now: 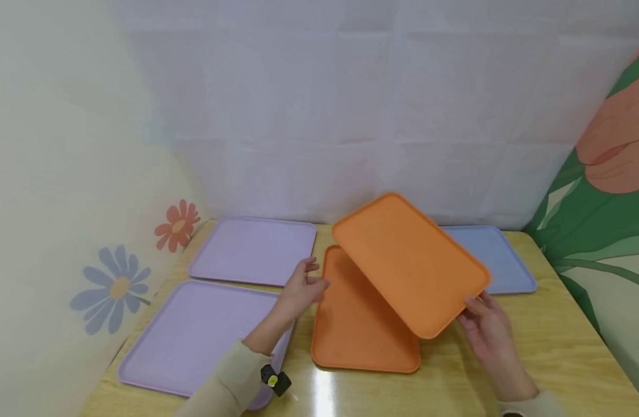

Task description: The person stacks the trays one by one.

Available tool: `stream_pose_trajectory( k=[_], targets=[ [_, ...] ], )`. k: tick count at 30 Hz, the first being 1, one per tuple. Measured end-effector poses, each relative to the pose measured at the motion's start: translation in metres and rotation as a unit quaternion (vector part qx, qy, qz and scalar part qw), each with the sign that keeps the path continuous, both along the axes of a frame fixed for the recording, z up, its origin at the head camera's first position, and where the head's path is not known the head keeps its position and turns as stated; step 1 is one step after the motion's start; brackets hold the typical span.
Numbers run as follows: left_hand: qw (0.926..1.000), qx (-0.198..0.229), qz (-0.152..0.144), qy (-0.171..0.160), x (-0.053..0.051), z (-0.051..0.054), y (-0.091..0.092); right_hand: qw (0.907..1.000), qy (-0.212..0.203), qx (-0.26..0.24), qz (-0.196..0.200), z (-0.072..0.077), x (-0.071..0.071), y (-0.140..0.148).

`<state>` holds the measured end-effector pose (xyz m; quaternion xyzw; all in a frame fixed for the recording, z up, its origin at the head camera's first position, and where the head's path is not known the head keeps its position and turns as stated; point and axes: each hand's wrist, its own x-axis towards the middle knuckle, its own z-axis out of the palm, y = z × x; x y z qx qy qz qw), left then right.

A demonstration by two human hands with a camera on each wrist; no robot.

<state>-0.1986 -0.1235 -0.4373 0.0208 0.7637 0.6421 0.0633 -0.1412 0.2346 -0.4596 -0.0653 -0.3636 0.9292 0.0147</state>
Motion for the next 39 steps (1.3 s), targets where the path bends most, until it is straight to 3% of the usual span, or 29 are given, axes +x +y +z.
stream_pose_trajectory(
  k=[5, 11, 15, 22, 30, 39],
  targets=[
    [0.9967, 0.064, 0.044, 0.021, -0.004, -0.002, 0.009, 0.9999, -0.008, 0.006, -0.009, 0.005, -0.003, -0.017],
    [0.9872, 0.145, 0.062, 0.024, -0.005, 0.0, 0.018, 0.9989, -0.033, 0.022, -0.027, 0.009, -0.008, -0.037],
    [0.9818, 0.173, 0.075, 0.023, -0.006, 0.0, 0.025, 0.9977, -0.052, 0.015, -0.042, 0.011, -0.01, -0.047],
    [0.9783, 0.191, 0.078, 0.008, -0.009, 0.0, 0.035, 0.9964, -0.062, 0.026, -0.051, 0.01, -0.012, -0.062],
    [0.9815, 0.178, 0.07, -0.004, -0.013, -0.001, 0.04, 0.9953, -0.079, 0.014, -0.054, 0.009, -0.012, -0.079],
    [0.9782, 0.181, 0.101, -0.004, -0.019, -0.004, 0.038, 0.9963, -0.063, 0.035, -0.046, 0.006, -0.008, -0.09]
  ],
)
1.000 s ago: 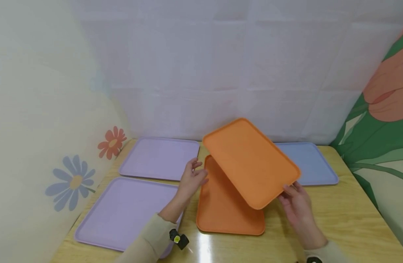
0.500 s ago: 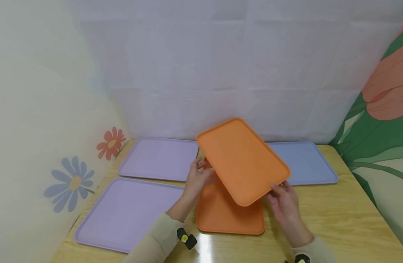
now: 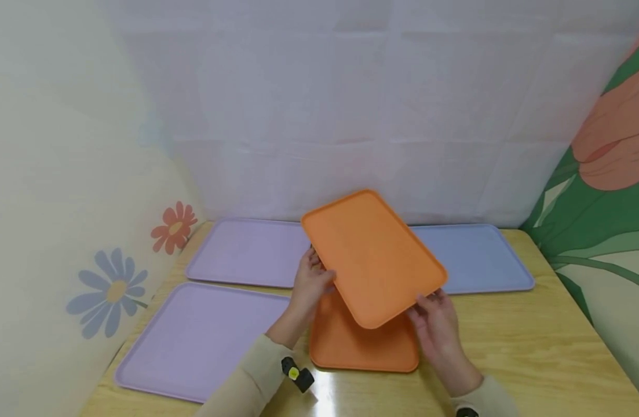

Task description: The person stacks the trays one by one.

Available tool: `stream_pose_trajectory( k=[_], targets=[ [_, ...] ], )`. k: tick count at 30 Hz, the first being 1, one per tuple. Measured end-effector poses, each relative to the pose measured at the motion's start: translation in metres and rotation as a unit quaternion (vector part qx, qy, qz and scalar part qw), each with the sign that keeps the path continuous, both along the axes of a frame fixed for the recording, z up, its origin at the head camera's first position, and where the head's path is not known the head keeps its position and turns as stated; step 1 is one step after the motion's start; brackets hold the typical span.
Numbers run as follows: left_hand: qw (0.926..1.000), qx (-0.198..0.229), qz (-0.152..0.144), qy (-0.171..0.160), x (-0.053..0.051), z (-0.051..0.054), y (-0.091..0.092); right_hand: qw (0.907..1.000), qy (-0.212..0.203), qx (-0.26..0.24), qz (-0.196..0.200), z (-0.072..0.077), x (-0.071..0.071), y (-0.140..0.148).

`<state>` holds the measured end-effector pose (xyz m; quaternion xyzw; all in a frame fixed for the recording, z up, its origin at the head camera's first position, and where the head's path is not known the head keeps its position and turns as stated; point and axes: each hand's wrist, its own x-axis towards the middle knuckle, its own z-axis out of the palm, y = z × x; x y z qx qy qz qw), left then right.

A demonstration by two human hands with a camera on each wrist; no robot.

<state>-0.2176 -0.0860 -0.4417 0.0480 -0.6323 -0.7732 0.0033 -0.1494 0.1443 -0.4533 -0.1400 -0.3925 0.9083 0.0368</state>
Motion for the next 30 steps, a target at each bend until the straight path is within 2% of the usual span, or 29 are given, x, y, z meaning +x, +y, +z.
stream_pose_trajectory(
  k=[4, 8, 13, 16, 19, 23, 28, 30],
  targets=[
    [0.9998, 0.012, 0.008, -0.01, -0.002, 0.003, -0.006, 0.9994, 0.006, 0.022, 0.027, -0.001, 0.001, 0.003],
    [0.9998, 0.018, 0.004, -0.011, -0.004, 0.009, -0.013, 0.9972, 0.018, 0.034, 0.064, -0.003, 0.002, 0.011],
    [0.9997, 0.012, -0.019, -0.009, -0.008, 0.013, -0.026, 0.9918, 0.047, 0.034, 0.114, -0.005, 0.0, 0.027],
    [0.9989, 0.021, -0.04, -0.013, -0.009, 0.015, -0.032, 0.9888, 0.044, 0.046, 0.135, -0.001, -0.004, 0.04],
    [0.9975, 0.027, -0.062, -0.016, -0.008, 0.018, -0.038, 0.9839, 0.035, 0.081, 0.155, 0.007, -0.009, 0.053],
    [0.9954, 0.015, -0.093, -0.015, -0.006, 0.02, -0.046, 0.9675, 0.032, 0.15, 0.201, 0.019, -0.017, 0.068],
    [0.9911, 0.006, -0.132, -0.013, -0.006, 0.021, -0.054, 0.9315, 0.027, 0.246, 0.267, 0.028, -0.032, 0.082],
    [0.9885, 0.001, -0.151, -0.012, -0.007, 0.021, -0.057, 0.9195, 0.026, 0.266, 0.288, 0.029, -0.038, 0.085]
  ],
)
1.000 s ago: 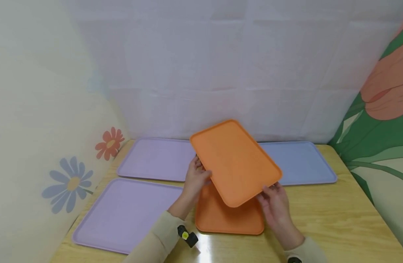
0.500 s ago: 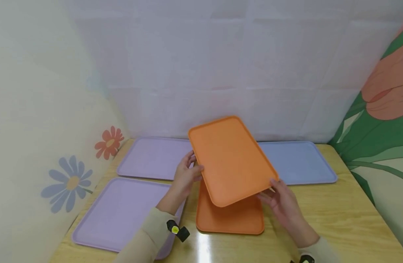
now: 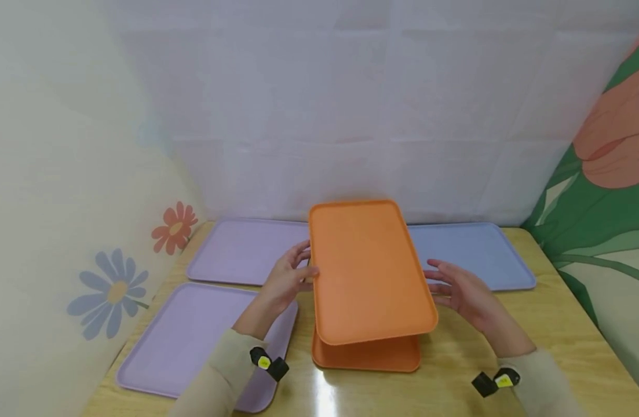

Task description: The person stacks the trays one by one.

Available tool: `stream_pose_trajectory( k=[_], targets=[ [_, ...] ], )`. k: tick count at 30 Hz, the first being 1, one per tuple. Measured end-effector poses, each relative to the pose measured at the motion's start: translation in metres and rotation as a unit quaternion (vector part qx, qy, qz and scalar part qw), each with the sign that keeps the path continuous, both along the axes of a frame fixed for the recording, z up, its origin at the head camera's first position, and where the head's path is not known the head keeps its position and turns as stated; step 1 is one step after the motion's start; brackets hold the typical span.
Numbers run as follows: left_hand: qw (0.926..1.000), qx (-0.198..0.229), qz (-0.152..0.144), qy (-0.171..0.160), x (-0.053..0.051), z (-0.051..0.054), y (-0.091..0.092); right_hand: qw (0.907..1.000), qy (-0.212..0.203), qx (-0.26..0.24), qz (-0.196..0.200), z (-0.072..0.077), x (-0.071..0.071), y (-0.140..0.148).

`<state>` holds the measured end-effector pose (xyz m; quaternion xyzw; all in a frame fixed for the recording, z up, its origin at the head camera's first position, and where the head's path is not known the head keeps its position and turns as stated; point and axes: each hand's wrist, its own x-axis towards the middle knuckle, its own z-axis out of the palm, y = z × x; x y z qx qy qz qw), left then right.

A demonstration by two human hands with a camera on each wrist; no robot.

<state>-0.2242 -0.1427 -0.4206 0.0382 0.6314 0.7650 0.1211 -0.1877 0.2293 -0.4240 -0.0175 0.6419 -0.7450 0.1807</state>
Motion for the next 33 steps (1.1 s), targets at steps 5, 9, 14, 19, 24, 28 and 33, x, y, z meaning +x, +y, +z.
stream_pose_trajectory(
  k=[5, 9, 14, 19, 24, 28, 33],
  targets=[
    [0.9991, -0.016, -0.039, -0.003, 0.001, -0.004, -0.002, 0.9993, -0.017, 0.023, 0.022, -0.002, -0.013, 0.002],
    [0.998, -0.022, -0.06, -0.002, 0.002, -0.007, 0.0, 0.9989, -0.019, 0.031, 0.03, -0.005, -0.022, 0.0],
    [0.9974, -0.028, -0.066, -0.009, 0.001, -0.012, 0.004, 0.9987, -0.014, 0.042, 0.026, -0.006, -0.025, -0.003],
    [0.996, -0.046, -0.076, -0.012, 0.0, -0.015, 0.004, 0.9978, -0.005, 0.063, 0.018, -0.007, -0.024, -0.005],
    [0.9936, -0.077, -0.082, -0.007, -0.001, -0.014, 0.003, 0.9973, 0.007, 0.071, 0.017, -0.01, -0.023, -0.007],
    [0.9911, -0.106, -0.079, -0.007, -0.002, -0.013, 0.001, 0.9976, 0.011, 0.067, 0.016, -0.012, -0.023, -0.009],
    [0.9879, -0.13, -0.084, -0.007, -0.004, -0.015, -0.002, 0.9975, 0.014, 0.068, 0.015, -0.015, -0.023, -0.01]
  ],
)
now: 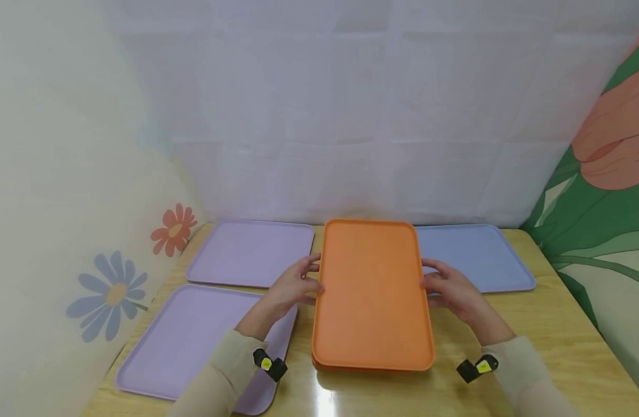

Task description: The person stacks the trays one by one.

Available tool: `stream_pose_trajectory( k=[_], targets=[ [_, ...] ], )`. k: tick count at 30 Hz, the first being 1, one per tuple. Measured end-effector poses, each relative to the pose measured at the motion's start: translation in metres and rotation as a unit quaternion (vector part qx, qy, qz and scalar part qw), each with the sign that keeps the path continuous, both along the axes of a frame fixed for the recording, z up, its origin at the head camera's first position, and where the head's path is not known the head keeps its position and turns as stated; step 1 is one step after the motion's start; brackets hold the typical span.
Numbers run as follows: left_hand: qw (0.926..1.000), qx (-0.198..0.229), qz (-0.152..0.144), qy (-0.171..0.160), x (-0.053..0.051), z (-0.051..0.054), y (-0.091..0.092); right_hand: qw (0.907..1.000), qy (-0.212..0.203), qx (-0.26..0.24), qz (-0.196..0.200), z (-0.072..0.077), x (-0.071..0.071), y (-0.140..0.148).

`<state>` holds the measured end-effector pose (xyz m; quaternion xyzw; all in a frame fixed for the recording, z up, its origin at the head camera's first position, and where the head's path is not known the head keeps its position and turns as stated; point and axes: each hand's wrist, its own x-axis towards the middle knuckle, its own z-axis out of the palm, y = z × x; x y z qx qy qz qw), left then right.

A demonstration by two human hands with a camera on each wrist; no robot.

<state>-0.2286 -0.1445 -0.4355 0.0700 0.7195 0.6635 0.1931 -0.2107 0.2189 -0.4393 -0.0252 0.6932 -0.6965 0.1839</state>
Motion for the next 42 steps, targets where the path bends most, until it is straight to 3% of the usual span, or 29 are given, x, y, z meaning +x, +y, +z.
stream_pose_trajectory(
  k=[13, 19, 27, 42],
  targets=[
    [0.9999, -0.007, -0.001, -0.01, 0.0, -0.003, -0.004, 0.9997, -0.011, 0.013, -0.015, -0.009, 0.0, -0.008],
    [0.9999, -0.011, -0.004, -0.011, -0.002, -0.01, -0.005, 0.9997, -0.012, 0.005, -0.02, -0.017, -0.001, -0.01],
    [0.9996, -0.016, 0.002, -0.022, -0.002, -0.015, -0.004, 0.9993, -0.019, 0.026, -0.017, -0.025, -0.001, -0.011],
    [0.9988, -0.042, 0.006, -0.025, -0.006, -0.032, -0.002, 0.9982, -0.011, 0.054, -0.021, -0.038, -0.001, -0.019]
  ],
)
